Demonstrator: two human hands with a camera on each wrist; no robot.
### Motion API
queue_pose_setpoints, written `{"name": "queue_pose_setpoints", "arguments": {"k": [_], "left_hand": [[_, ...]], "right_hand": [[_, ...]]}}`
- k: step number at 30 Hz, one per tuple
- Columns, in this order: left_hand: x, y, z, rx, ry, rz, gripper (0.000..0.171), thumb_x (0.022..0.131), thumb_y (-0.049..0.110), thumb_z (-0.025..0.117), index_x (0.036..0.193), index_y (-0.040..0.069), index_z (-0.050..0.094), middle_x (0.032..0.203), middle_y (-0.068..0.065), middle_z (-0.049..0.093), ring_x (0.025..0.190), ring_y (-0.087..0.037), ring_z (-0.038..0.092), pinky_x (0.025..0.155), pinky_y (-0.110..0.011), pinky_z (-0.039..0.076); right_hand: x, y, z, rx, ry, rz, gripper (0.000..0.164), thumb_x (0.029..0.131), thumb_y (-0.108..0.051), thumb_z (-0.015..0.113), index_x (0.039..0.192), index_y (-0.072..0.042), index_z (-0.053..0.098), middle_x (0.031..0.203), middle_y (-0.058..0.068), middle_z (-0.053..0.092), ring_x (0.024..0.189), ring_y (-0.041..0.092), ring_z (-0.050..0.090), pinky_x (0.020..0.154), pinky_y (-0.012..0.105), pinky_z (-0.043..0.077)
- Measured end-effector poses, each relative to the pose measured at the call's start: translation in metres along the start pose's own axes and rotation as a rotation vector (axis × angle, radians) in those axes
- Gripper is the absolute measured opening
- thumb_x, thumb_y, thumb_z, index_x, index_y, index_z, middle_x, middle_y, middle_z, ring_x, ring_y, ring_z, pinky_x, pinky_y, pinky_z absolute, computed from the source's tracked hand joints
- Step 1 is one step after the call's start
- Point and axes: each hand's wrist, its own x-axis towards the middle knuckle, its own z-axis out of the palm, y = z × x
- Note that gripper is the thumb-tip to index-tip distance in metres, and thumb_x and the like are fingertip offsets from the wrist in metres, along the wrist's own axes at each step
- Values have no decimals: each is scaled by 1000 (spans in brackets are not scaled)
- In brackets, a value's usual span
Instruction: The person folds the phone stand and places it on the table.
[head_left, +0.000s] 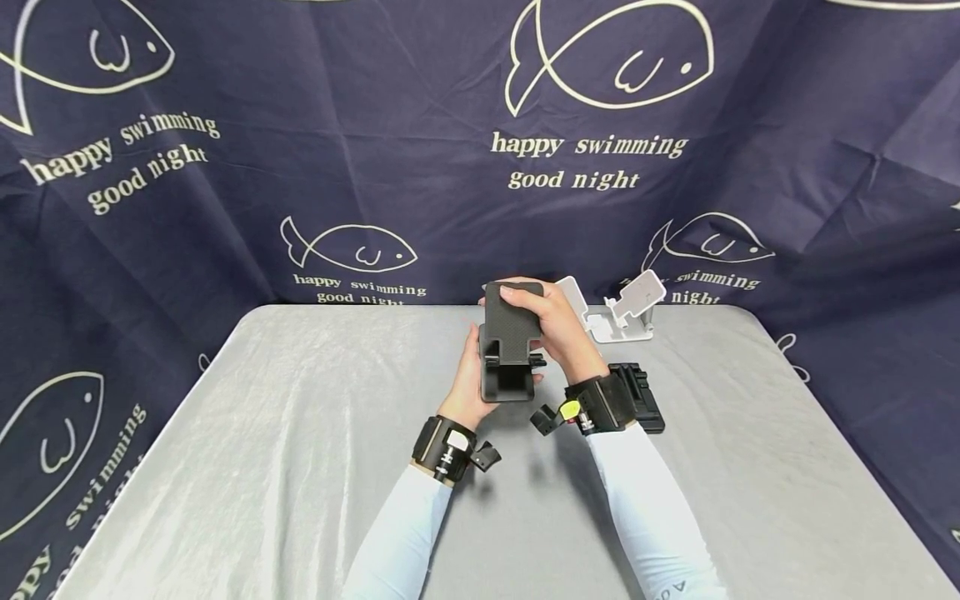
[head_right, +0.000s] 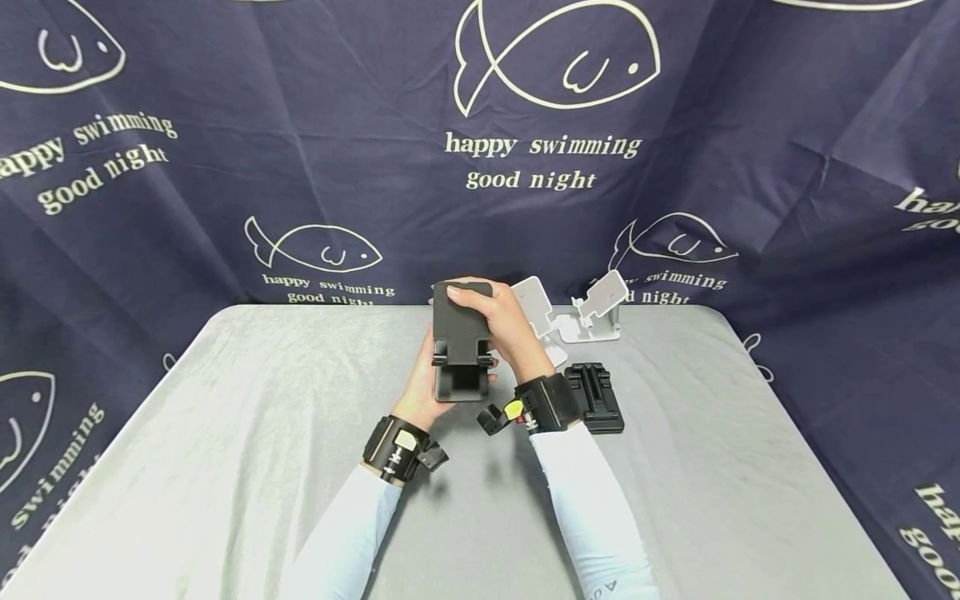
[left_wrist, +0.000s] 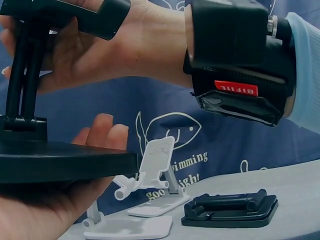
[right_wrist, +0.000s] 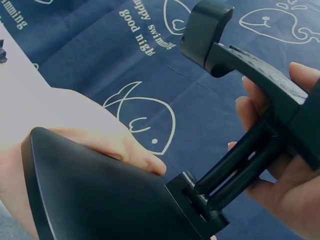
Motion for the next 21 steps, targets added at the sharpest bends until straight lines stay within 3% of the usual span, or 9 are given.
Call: {"name": "queue_pose_setpoints", "arguments": {"k": [6,9,11,13,16,18,21], "left_hand": [[-1,-1,0,10,-26,34,73,96,60,1,139,15,40,108,-10,65,98,-20,61,76,-44,53],[-1,-1,0,9,-28,41,71,96,59,1,131,17,47,108,-10,66,99,-19,61,75,-44,53],[-2,-1,1,1,-20,35,70,97,60,2,127,18,50,109,-10,66,98,-19,62,75,-44,53],[-3,0,1,-10,-6,30,70,97,61,5,125,18,52,109,-11,66,98,-20,63,76,-44,53],[-5,1,1,-21,19,23,67,97,61,8,124,18,52,106,-8,66,95,-20,63,77,-45,53],[-5,2,1,-23,33,24,65,97,61,9,123,18,51,102,-6,66,93,-19,64,77,-46,53],[-5,2,1,-6,78,22,62,97,61,11,120,19,50,94,-2,66,88,-19,65,75,-45,54]], "right_hand": [[0,-1,-1,-32,-14,2,21,90,-12,60,109,-12,69,99,1,73,85,15,67,71,25,53],[-1,-1,-2,-69,-49,-19,31,88,-15,65,119,-10,64,111,3,69,94,15,65,76,25,52],[-1,0,-4,-92,-86,-37,55,83,-26,72,133,-11,53,127,7,60,107,18,60,86,25,48],[-2,1,-7,-117,-118,-53,90,75,-40,80,147,-17,33,145,11,42,120,22,51,96,28,42],[-4,4,-10,-159,-147,-45,128,58,-54,86,153,-30,4,157,10,18,135,27,36,107,35,31],[-6,5,-11,-208,-173,-37,133,56,-52,88,152,-34,-3,159,7,11,140,26,28,110,39,26],[-9,7,-13,-344,-213,-34,118,65,-34,88,152,-29,10,154,3,26,136,20,35,112,40,27]]}}
